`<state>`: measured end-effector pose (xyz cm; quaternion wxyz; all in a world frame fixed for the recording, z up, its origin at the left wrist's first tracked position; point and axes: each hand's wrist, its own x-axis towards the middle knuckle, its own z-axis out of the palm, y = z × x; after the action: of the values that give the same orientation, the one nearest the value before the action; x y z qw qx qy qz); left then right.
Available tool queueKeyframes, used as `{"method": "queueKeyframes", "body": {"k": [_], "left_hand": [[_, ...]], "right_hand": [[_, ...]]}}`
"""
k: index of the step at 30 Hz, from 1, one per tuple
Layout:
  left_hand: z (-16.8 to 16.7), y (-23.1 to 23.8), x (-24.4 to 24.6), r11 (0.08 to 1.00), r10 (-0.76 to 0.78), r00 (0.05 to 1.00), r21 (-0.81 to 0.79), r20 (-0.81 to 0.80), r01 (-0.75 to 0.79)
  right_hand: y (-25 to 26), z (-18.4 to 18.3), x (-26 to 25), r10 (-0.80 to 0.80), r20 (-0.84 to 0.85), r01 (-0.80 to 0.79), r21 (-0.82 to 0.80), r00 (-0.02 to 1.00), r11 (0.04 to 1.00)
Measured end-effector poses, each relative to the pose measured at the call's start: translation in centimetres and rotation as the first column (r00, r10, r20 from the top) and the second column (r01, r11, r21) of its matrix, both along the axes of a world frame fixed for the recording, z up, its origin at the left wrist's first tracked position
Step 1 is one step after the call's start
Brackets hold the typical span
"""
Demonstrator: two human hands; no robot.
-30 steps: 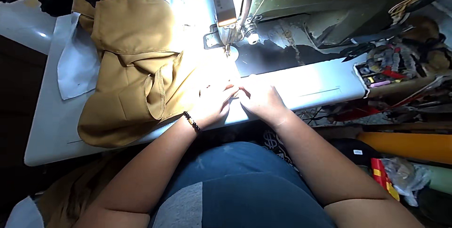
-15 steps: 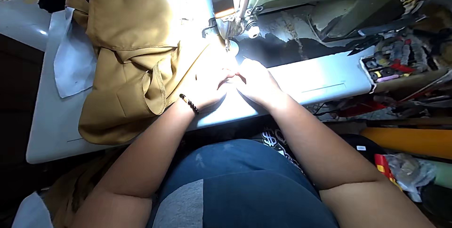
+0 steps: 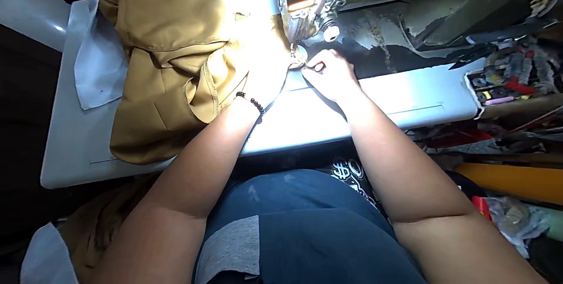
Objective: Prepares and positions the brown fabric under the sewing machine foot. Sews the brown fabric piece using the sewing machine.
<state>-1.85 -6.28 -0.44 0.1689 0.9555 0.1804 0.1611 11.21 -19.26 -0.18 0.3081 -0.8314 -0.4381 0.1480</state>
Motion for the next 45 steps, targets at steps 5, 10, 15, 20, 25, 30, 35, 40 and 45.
{"method": "queueKeyframes", "body": {"k": [5, 10, 15, 20, 25, 30, 35, 40, 45], "left_hand": [[0.8, -2.6, -5.0, 0.998, 0.049, 0.98, 0.04, -0.194, -0.042], [2.1, 0.3, -21.1, 0.896, 0.384, 0.892, 0.331, -0.237, -0.298], [3.6, 5.8, -32.4, 0.835, 0.531, 0.847, 0.194, -0.038, -0.515], [7.1, 7.4, -31.9, 0.887, 0.462, 0.864, -0.105, 0.203, -0.45], [10.6, 15.1, -30.1, 0.792, 0.61, 0.787, 0.109, -0.093, -0.601], [10.6, 13.2, -21.2, 0.931, 0.309, 0.906, 0.285, -0.289, -0.227], [6.3, -1.1, -5.7, 0.941, -0.327, 0.94, -0.057, 0.095, 0.333], [1.6, -1.6, 0.6, 0.994, 0.035, 0.987, -0.098, -0.156, -0.051], [0.1, -1.4, 0.8, 0.99, 0.135, 0.982, -0.017, -0.131, -0.138]], "right_hand": [[3.3, 0.2, -0.2, -0.096, 0.01, 0.096, -0.112, 0.995, 0.989], [2.0, 2.1, -0.8, 0.005, -0.013, -0.009, -0.303, 1.0, 0.953], [2.1, 3.1, 0.0, -0.048, -0.295, 0.027, -0.076, 0.954, 0.997], [2.3, 2.1, -1.5, -0.023, -0.911, 0.492, 0.201, 0.411, 0.847], [-3.2, 2.7, -4.5, 0.093, -0.89, 0.066, 0.137, 0.446, 0.988], [-6.8, -1.0, -4.3, 0.278, -0.313, -0.178, 0.311, 0.908, 0.933], [-6.5, 0.0, -4.9, 0.229, -0.415, -0.129, 0.255, 0.881, 0.958], [-6.5, -1.1, -4.4, 0.355, -0.232, -0.216, 0.467, 0.905, 0.857], [-6.0, -3.0, -4.5, 0.251, -0.199, -0.118, 0.514, 0.947, 0.85]]}}
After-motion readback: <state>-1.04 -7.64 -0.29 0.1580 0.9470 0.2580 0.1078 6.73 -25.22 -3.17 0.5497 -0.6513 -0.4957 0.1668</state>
